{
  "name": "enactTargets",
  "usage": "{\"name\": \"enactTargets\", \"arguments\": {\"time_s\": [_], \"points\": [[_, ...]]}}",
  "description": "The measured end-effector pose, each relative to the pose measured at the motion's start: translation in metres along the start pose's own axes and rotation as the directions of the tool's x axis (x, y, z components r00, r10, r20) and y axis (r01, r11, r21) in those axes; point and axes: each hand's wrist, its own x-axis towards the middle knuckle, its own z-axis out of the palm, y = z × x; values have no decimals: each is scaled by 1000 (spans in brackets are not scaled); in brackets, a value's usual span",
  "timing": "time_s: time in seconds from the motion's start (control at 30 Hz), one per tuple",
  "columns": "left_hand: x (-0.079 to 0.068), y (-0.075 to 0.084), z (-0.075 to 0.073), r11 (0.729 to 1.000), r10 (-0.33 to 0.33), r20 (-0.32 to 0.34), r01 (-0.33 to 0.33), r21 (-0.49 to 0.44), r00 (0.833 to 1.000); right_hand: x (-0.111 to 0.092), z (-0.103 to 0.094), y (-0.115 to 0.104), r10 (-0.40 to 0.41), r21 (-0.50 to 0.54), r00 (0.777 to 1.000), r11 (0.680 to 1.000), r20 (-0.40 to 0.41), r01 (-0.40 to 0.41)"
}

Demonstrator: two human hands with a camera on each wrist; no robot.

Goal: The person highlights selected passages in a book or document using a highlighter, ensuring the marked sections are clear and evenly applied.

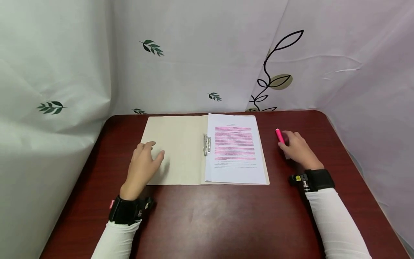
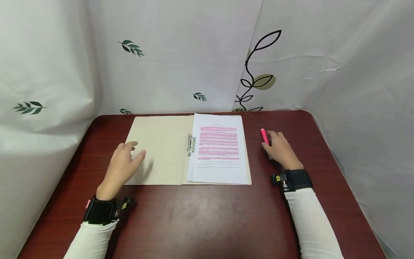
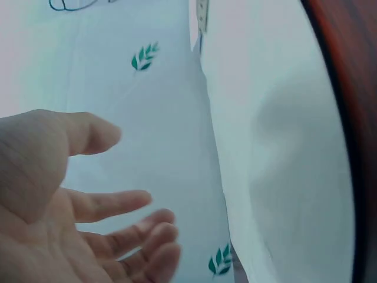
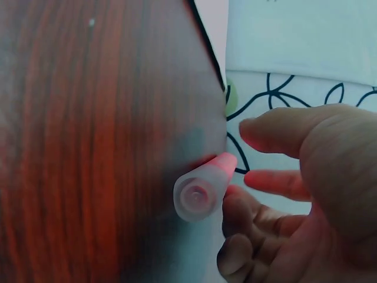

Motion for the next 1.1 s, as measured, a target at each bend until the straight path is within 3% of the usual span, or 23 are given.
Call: {"name": "enactTargets", "arguments": {"time_s": [0.13,0.3,0.67,0.83,0.97,1.1], "points": [[6,15,6,993,88,-69,-93,-75,994,3,1,3,39,-33,999,999,34,-38],[12,29,10,972,155,-104,-171,-161,982,7,4,4,53,-53,998,997,42,-51],[22,53,16,933,231,-55,-237,-271,971,6,5,-5,65,-102,993,993,98,-55],[27,66,17,912,270,-83,-282,-297,959,6,4,-11,61,-19,994,998,93,-60],[31,77,17,889,288,-103,-306,-341,952,7,0,-20,20,40,999,999,39,-21],[33,89,19,858,289,-94,-302,-415,953,8,-3,-34,13,139,1000,990,28,-17]]}}
